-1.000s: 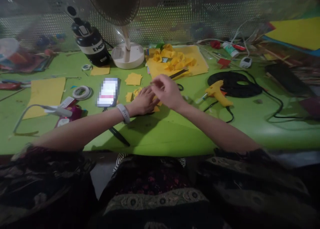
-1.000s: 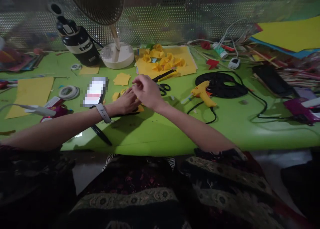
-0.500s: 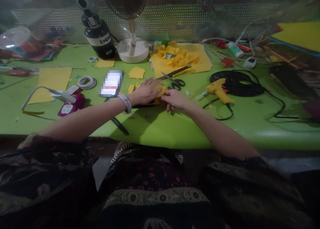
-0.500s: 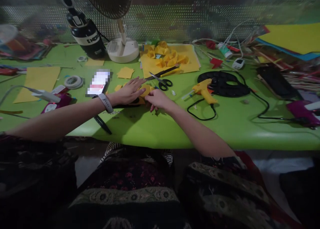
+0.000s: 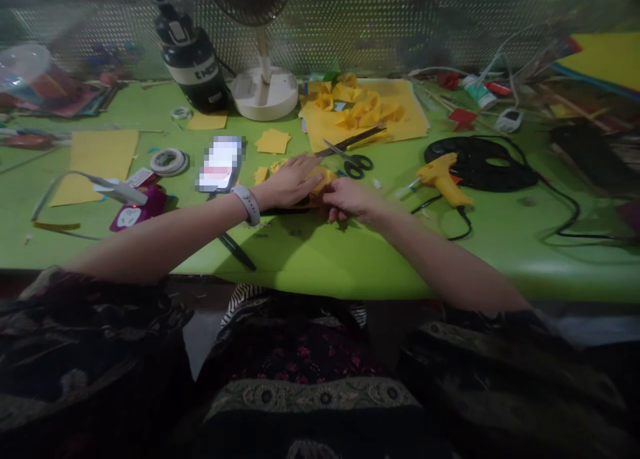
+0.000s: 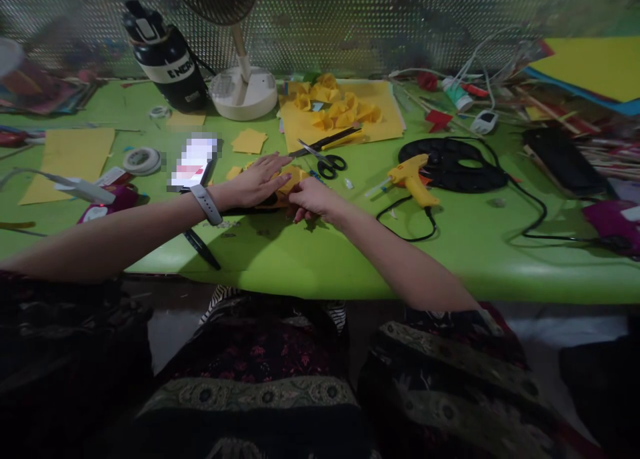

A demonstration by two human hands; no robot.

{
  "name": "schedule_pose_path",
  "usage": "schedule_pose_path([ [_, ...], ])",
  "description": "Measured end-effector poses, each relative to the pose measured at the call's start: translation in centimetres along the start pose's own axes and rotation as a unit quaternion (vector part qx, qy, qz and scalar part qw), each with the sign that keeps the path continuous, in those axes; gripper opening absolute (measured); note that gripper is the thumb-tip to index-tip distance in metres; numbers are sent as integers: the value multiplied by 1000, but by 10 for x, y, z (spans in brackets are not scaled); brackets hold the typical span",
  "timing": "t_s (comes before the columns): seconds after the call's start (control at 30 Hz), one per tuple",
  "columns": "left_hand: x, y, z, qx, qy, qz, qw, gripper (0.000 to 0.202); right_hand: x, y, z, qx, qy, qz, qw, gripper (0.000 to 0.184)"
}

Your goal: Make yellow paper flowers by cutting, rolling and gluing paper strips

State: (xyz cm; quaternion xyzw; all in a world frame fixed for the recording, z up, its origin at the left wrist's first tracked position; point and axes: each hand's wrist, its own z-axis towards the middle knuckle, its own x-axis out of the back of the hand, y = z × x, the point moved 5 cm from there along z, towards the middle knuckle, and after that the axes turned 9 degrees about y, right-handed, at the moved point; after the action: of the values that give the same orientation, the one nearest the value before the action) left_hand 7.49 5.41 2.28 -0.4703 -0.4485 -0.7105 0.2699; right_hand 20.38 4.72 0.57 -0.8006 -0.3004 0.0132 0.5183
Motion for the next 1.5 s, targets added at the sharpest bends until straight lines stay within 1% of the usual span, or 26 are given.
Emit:
schedule_pose_path([
  [0.13,2,2,0,-11,2,-15,1000,64,1,1,2,6,-4,-11,1000,17],
  [0.33,4,0,0,3,8,-26,1000,64,1,2,4,25,-16,-18,999,24],
  [0.43,7,2,-1,1,16,-29,999,64,0,2,6,34,-23,-15,999,24],
  [0.6,12,4,-1,5,22,-35,999,64,1,2,7,27,-18,-19,999,23],
  [0.7,11,3,-1,17,22,-35,999,63,1,2,5,26,-14,-8,1000,23],
  [0.93,11,2,-1,20,23,-37,999,63,1,2,4,16,-16,2,1000,22],
  [1.27,6,1,0,13,11,-23,1000,63,2,3,7,23,-14,-7,1000,25],
  [1.4,6,0,0,4,9,-26,1000,63,3,2,5,17,-7,-9,1000,27],
  [1.5,6,0,0,10,9,-28,1000,66,3,1,3,15,-3,-14,1000,27],
])
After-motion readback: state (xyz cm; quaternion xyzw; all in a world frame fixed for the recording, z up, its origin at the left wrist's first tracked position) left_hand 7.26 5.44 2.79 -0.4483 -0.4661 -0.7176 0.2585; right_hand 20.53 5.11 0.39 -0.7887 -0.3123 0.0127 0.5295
